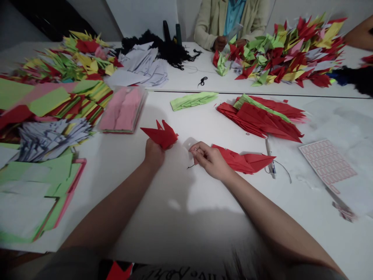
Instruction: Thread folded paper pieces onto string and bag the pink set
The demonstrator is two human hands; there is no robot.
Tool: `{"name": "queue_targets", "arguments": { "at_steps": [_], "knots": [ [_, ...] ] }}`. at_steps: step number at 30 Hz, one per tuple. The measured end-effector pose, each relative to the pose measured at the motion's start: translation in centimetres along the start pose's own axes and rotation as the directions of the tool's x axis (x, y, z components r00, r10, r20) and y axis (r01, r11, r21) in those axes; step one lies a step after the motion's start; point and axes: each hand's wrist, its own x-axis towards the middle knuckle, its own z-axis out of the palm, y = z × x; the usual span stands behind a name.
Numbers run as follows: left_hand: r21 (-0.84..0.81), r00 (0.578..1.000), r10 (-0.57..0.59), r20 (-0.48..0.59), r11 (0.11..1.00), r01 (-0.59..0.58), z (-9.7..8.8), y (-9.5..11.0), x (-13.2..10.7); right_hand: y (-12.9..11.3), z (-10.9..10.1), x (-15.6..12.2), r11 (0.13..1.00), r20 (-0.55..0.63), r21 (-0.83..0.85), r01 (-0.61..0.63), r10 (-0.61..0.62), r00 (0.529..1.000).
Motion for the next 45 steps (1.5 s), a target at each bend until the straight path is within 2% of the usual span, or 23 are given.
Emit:
{"name": "queue_targets", "arguments": {
  "at_steps": [3, 7, 9, 12, 16, 19, 22, 25, 29, 32, 37, 41, 45],
  "knots": [
    [-0.063, 0.997, -0.074, 0.029, 0.995, 0.076, 0.0, 0.3, 0.1, -0.8, -0.2, -0.2, 0.963, 0.093, -0.264, 0.059, -0.035, 0.995],
    [-0.146, 0.986, -0.147, 0.077, 0.977, 0.157, 0.1, 0.9, -0.1, -0.6, -0.2, -0.3, 0.847, 0.226, -0.517, 0.123, -0.004, 0.974],
    [-0.148, 0.981, -0.163, 0.102, 0.973, 0.177, 0.1, 1.1, -0.2, -0.1, 0.1, -0.4, 0.798, 0.24, -0.582, 0.154, -0.012, 0.971],
    [-0.152, 0.976, -0.155, 0.15, 0.972, 0.178, 0.2, 1.0, -0.3, 0.7, 0.5, -0.5, 0.776, 0.238, -0.603, 0.187, -0.048, 0.97],
    [-0.14, 0.975, -0.057, 0.214, 0.986, 0.089, 0.5, 0.6, -0.5, 0.7, 0.7, -0.5, 0.721, 0.241, -0.655, 0.226, -0.084, 0.967],
    [-0.035, 0.966, -0.02, 0.257, 0.999, 0.03, 0.6, 0.5, -1.1, 0.3, 0.7, -0.5, 0.757, 0.182, -0.62, 0.204, -0.114, 0.977],
    [0.125, 0.955, 0.002, 0.297, 0.991, -0.041, 0.5, 0.5, -1.6, 0.0, 0.5, -0.5, 0.861, 0.034, -0.481, 0.166, -0.171, 0.985],
    [0.244, 0.931, 0.044, 0.362, 0.96, -0.141, 0.4, 0.3, -2.0, 0.0, 0.4, -0.6, 0.925, -0.105, -0.342, 0.165, -0.212, 0.972],
    [0.324, 0.884, 0.11, 0.455, 0.904, -0.279, 0.4, 0.0, -2.5, 0.0, 0.3, -0.6, 0.963, -0.24, -0.219, 0.155, -0.207, 0.948],
    [0.312, 0.828, 0.156, 0.539, 0.876, -0.369, 0.6, 0.0, -2.8, -0.2, 0.1, -0.6, 0.97, -0.311, -0.174, 0.173, -0.22, 0.925],
    [0.318, 0.755, 0.249, 0.606, 0.794, -0.518, 0.5, 0.1, -2.8, -0.2, 0.2, -0.6, 0.954, -0.288, -0.193, 0.229, -0.278, 0.917],
    [0.336, 0.734, 0.285, 0.616, 0.748, -0.572, 0.4, -0.1, -2.7, 0.1, 0.4, -0.7, 0.952, -0.241, -0.218, 0.213, -0.264, 0.934],
    [0.298, 0.725, 0.301, 0.619, 0.764, -0.572, 0.5, -0.2, -2.6, 0.1, 0.7, -1.0, 0.946, -0.205, -0.225, 0.232, -0.279, 0.938]
  ]
}}
